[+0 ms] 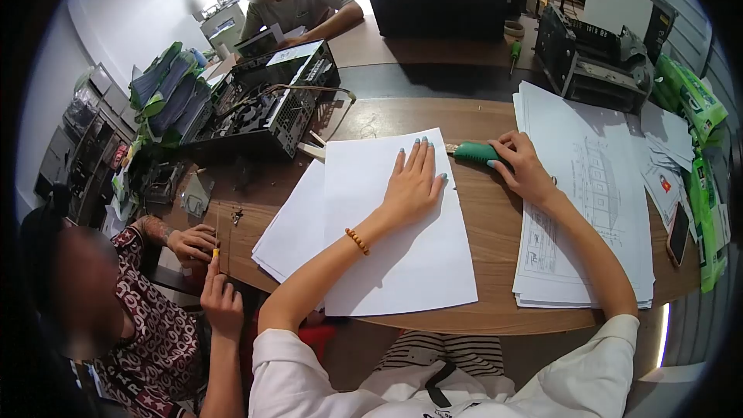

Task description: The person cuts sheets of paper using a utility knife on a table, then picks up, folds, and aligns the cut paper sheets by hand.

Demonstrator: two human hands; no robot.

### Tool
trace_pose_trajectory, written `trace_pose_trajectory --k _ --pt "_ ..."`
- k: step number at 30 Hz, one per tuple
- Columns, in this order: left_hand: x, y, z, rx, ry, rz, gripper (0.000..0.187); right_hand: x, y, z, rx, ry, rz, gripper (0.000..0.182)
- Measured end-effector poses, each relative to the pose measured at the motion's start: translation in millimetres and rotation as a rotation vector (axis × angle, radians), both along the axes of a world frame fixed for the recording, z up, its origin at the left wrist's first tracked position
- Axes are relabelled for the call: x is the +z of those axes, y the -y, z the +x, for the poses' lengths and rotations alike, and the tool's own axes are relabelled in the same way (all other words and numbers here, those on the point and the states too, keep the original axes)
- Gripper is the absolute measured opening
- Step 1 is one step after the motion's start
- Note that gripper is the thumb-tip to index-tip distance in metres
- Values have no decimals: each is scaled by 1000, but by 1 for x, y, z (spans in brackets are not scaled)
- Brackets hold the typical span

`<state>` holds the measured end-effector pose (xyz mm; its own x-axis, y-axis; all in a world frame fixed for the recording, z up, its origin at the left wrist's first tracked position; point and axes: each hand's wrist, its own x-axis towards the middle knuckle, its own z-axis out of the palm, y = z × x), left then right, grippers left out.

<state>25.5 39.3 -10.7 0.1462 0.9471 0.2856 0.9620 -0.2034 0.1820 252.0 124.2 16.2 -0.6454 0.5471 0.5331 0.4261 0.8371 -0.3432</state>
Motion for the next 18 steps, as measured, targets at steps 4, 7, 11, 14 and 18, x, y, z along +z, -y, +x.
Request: trace_pose_trajectory --k 4,7,11,14,18 --pt "4 2 -1 19 -11 -31 58 -1 -3 2 -19 5 19 28" --pt "1 0 -1 11 -1 -35 58 1 -6 6 -52 5 20 27" --pt "3 2 1 11 -15 -28 57 3 -10 -4 -28 -8 44 29" --pt "4 1 1 10 -3 -28 58 3 -11 -2 -39 -9 46 29" --pt "0 0 0 17 -10 -30 59 -2 -15 -3 -58 0 13 28"
